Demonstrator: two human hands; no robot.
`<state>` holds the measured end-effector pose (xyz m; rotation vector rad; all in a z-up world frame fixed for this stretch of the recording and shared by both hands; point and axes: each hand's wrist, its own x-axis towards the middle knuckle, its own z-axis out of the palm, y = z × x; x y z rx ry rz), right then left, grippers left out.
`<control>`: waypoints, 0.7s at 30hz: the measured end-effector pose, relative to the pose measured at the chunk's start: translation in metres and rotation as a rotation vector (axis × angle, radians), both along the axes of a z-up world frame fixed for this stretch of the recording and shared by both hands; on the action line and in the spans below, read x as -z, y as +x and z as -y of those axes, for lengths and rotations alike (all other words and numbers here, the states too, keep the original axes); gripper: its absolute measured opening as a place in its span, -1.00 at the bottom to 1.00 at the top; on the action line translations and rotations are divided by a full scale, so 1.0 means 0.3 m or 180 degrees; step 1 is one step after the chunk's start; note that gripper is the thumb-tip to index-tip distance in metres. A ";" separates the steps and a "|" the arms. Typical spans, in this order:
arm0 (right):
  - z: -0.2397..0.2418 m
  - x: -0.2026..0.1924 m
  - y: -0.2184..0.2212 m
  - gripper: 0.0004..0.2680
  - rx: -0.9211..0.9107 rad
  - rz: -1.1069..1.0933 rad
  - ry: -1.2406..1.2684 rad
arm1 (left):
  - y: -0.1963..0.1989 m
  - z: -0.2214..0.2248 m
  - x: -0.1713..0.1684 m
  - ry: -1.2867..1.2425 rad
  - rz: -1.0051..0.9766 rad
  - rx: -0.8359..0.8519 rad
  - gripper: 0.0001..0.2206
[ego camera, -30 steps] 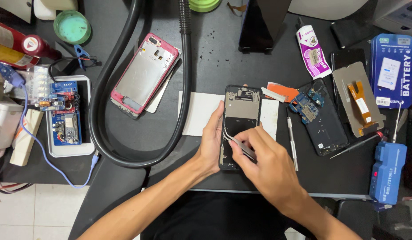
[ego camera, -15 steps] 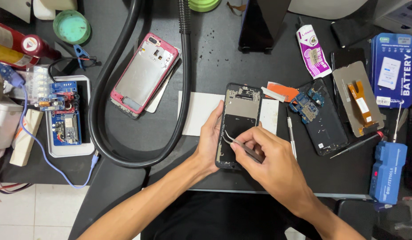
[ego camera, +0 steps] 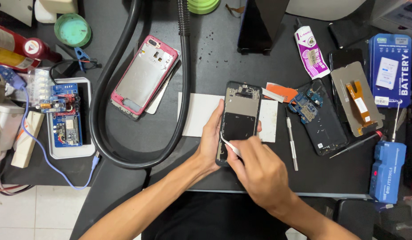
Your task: The person uses a white stylus and a blue electric screwdriver to scrape adhesive residue from the inside of a smartphone chassis. They then use tweezers to remove small debris and place the chassis on a white tile. Finally, they pick up a blue smartphone and position a heat gun over it.
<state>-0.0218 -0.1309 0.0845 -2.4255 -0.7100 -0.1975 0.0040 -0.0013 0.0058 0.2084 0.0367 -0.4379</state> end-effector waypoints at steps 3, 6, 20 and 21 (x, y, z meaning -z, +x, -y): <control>0.015 -0.003 0.021 -0.89 0.0228 0.0385 -0.0128 | -0.014 0.005 0.008 0.0437 -0.0948 0.0048 -0.52; 0.045 -0.048 0.055 -0.90 0.0761 -0.0641 0.0579 | -0.007 -0.007 0.025 0.0277 -0.0727 -0.0002 -0.52; 0.021 -0.099 0.073 -0.89 0.0548 -0.2331 0.0590 | -0.001 -0.012 -0.002 0.0299 -0.0679 0.0085 -0.47; 0.019 -0.098 0.072 -0.89 0.0566 -0.2360 0.0566 | -0.004 -0.013 -0.003 0.0297 -0.0701 0.0106 -0.47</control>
